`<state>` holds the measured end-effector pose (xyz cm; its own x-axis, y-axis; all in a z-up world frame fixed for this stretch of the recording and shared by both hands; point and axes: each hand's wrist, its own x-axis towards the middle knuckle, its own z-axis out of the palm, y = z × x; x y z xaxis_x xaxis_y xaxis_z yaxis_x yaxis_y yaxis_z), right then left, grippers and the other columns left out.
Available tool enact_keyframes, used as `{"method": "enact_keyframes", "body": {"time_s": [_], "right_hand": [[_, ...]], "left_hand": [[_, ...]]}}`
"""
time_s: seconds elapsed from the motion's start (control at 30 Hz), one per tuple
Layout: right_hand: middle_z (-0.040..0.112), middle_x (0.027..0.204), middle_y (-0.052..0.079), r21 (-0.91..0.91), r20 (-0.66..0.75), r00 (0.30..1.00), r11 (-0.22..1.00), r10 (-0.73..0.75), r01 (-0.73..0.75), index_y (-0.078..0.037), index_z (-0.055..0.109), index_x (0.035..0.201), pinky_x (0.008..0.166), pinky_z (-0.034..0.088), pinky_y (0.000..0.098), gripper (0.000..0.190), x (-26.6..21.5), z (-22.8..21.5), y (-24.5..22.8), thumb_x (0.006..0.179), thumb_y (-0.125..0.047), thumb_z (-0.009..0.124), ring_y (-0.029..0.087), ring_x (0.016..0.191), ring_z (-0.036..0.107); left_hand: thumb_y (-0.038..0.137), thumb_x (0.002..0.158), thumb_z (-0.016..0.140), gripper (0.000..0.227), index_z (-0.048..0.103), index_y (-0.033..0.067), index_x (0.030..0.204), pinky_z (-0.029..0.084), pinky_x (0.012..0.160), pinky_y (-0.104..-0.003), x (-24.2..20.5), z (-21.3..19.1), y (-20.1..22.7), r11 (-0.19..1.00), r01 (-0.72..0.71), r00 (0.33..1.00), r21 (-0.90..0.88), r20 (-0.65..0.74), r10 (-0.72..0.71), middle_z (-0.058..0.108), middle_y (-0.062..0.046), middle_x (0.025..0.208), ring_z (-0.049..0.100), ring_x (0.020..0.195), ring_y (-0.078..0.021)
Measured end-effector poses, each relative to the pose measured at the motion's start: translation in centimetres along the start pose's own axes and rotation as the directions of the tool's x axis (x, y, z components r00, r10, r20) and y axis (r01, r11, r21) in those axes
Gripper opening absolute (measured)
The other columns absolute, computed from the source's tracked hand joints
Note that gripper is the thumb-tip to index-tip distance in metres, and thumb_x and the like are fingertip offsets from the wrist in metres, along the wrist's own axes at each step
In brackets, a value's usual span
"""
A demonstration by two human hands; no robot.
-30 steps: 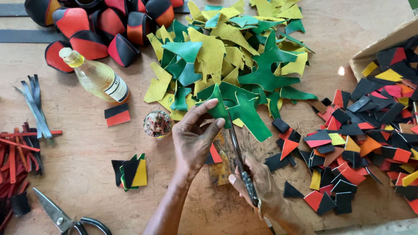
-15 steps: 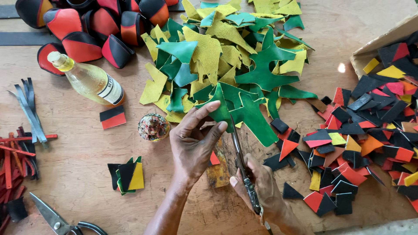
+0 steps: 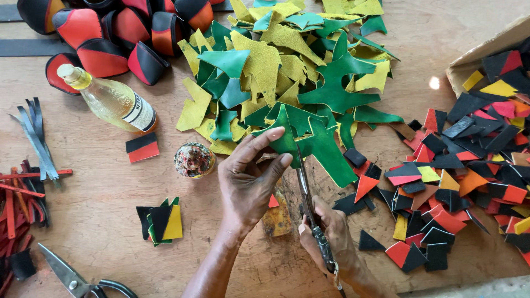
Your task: The person assembles small leather pieces by applying glue to red and black rectangular pieces, pressing them together, and trimming green leather pieces with scissors. The person handles multiple colored leather scraps and uses a small container of adhesive and shears on a wooden workbench.
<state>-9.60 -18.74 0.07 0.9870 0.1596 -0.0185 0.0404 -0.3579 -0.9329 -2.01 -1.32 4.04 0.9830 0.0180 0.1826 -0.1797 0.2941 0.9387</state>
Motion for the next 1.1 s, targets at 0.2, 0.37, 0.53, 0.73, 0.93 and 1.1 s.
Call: {"method": "enact_keyframes", "body": {"time_s": [0.2,0.37,0.53,0.73,0.93,1.1], "right_hand": [[0.052,0.054,0.004,0.013,0.008,1.0,1.0,-0.011,0.011,-0.005,0.054,0.084,0.043,0.043,0.0314,0.013,0.0,0.0,0.0,0.083,-0.012,0.065,0.013,0.043,0.054],[0.059,0.054,0.003,0.089,0.027,0.992,0.988,0.122,-0.124,-0.006,0.058,0.088,0.037,0.049,0.0285,0.011,-0.1,0.2,0.1,0.084,-0.012,0.066,0.012,0.039,0.062],[0.059,0.056,0.003,0.055,0.018,0.995,0.993,0.102,-0.102,-0.006,0.057,0.089,0.04,0.05,0.0277,0.017,0.7,-0.1,0.0,0.084,-0.016,0.07,0.013,0.042,0.062],[0.053,0.068,0.005,-0.021,0.037,0.999,0.999,-0.029,0.03,-0.005,0.055,0.097,0.054,0.045,0.0325,0.029,0.8,-1.5,-0.3,0.085,-0.026,0.071,0.016,0.058,0.054],[0.057,0.066,0.003,0.014,-0.005,0.999,0.999,-0.048,0.048,-0.004,0.056,0.094,0.049,0.048,0.0313,0.026,0.9,-1.4,-0.1,0.081,-0.022,0.067,0.014,0.053,0.059],[0.057,0.062,0.003,0.096,-0.024,1.0,0.995,0.014,-0.012,-0.003,0.057,0.092,0.045,0.048,0.0283,0.016,0.8,-1.0,0.5,0.084,-0.014,0.065,0.011,0.048,0.059]], "left_hand": [[-0.01,0.089,0.075,0.044,0.066,-0.0038,0.132,0.061,0.087,-0.022,0.1,0.1,0.1,1.0,0.015,1.0,0.021,0.001,-0.015,0.062,-0.006,0.12,0.069,0.099,-0.0115],[-0.01,0.089,0.075,0.045,0.066,-0.0031,0.132,0.061,0.088,-0.022,0.3,0.2,0.1,0.998,-0.009,1.0,0.055,0.005,0.009,0.063,-0.006,0.118,0.069,0.1,-0.0108],[-0.009,0.089,0.075,0.044,0.066,-0.0021,0.132,0.061,0.088,-0.02,0.2,0.7,0.6,0.999,0.005,1.0,0.048,0.015,-0.006,0.063,-0.004,0.118,0.069,0.1,-0.0091],[-0.009,0.088,0.078,0.045,0.069,-0.0014,0.131,0.055,0.077,-0.018,-0.8,1.6,1.0,0.991,-0.009,0.999,0.131,0.037,0.004,0.061,-0.004,0.111,0.062,0.094,-0.0074],[-0.009,0.087,0.078,0.044,0.07,-0.0005,0.13,0.056,0.076,-0.017,-0.8,1.8,1.0,0.994,0.021,0.999,0.109,0.024,-0.023,0.062,-0.003,0.113,0.064,0.092,-0.0069],[-0.009,0.088,0.078,0.045,0.068,-0.0011,0.131,0.058,0.08,-0.019,-0.6,2.1,0.5,0.997,-0.013,0.999,0.075,0.043,0.01,0.06,-0.004,0.115,0.064,0.096,-0.0074]]}}
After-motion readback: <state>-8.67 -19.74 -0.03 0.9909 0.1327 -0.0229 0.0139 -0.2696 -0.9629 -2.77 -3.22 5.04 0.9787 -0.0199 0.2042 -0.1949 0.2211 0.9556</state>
